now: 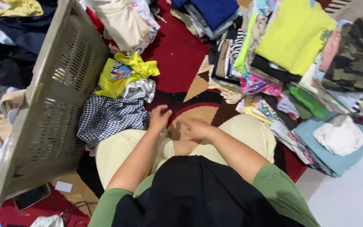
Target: The person is sitting on the floor folding various pieces of laundry and placing them into organized stacks.
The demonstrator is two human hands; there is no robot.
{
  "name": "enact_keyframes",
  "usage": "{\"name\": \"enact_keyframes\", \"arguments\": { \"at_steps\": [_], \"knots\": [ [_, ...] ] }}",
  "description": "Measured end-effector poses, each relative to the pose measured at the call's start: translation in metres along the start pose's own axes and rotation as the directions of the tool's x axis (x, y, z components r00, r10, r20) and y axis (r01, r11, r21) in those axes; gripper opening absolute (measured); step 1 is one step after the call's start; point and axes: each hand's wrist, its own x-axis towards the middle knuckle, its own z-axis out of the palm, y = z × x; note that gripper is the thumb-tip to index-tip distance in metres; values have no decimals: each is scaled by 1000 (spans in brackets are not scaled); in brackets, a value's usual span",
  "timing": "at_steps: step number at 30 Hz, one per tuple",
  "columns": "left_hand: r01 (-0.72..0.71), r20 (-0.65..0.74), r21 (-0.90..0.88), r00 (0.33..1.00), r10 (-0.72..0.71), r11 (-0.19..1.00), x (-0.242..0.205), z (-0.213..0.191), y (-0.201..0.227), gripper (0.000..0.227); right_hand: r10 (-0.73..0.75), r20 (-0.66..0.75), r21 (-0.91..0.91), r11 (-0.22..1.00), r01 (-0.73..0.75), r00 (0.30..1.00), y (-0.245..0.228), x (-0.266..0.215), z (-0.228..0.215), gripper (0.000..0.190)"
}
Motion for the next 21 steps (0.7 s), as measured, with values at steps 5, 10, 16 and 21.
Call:
{"name": "enact_keyframes", "arguments": {
  "at_steps": [5,10,16,21],
  "knots": [
    [-126,-114,404,976,187,906,34,-58,37,41,198,363,-347,936,-65,910,94,64,52,65],
    [18,-44,836,998,35,549,60,-99,53,36,241,141,67,965,-252,960,99,74,18,64],
    [127,-69,818,990,-124,562,105,-111,-7,50,246,285,3,966,-257,926,74,44,-7,66],
    [-137,-222,608,916,333,782,89,-125,27,22,198,166,104,971,-217,966,81,57,2,62]
  ]
}}
